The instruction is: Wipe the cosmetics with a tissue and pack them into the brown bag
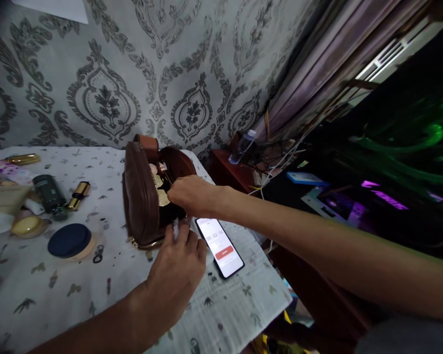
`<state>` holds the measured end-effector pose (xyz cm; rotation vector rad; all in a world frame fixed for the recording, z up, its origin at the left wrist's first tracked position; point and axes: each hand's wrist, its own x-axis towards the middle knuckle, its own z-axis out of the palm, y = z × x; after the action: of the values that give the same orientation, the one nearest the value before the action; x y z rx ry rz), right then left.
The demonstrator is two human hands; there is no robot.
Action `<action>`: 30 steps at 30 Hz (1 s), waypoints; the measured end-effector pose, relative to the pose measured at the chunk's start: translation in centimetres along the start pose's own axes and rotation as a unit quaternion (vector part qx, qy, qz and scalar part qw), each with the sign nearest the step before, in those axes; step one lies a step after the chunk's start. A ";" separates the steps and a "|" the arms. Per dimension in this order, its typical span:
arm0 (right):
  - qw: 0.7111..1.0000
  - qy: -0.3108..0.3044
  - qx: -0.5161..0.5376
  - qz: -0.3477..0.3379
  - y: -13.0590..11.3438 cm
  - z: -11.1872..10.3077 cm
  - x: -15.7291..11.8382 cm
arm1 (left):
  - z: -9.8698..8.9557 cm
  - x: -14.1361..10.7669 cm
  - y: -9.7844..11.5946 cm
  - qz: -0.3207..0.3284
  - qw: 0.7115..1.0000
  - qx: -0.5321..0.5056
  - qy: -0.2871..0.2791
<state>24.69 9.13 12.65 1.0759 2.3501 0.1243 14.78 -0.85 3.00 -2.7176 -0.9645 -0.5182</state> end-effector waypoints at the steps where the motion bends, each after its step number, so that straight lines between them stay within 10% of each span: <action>1: 1.000 0.013 -0.003 -0.019 0.1 0.2 -0.1 | 0.0 0.0 0.0 -0.002 1.000 0.003 0.000; 12: 0.988 0.048 0.010 -0.145 0.9 2.4 -2.0 | -0.2 0.1 -0.4 0.027 0.998 -0.027 -0.054; 30: 0.994 0.021 -0.016 -0.109 -0.3 0.7 -2.1 | -1.2 0.5 -1.4 0.043 0.992 -0.032 -0.116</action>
<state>25.99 7.26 12.86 0.8023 2.4765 0.1047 13.89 0.14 4.42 -2.9106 -0.8906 -0.2259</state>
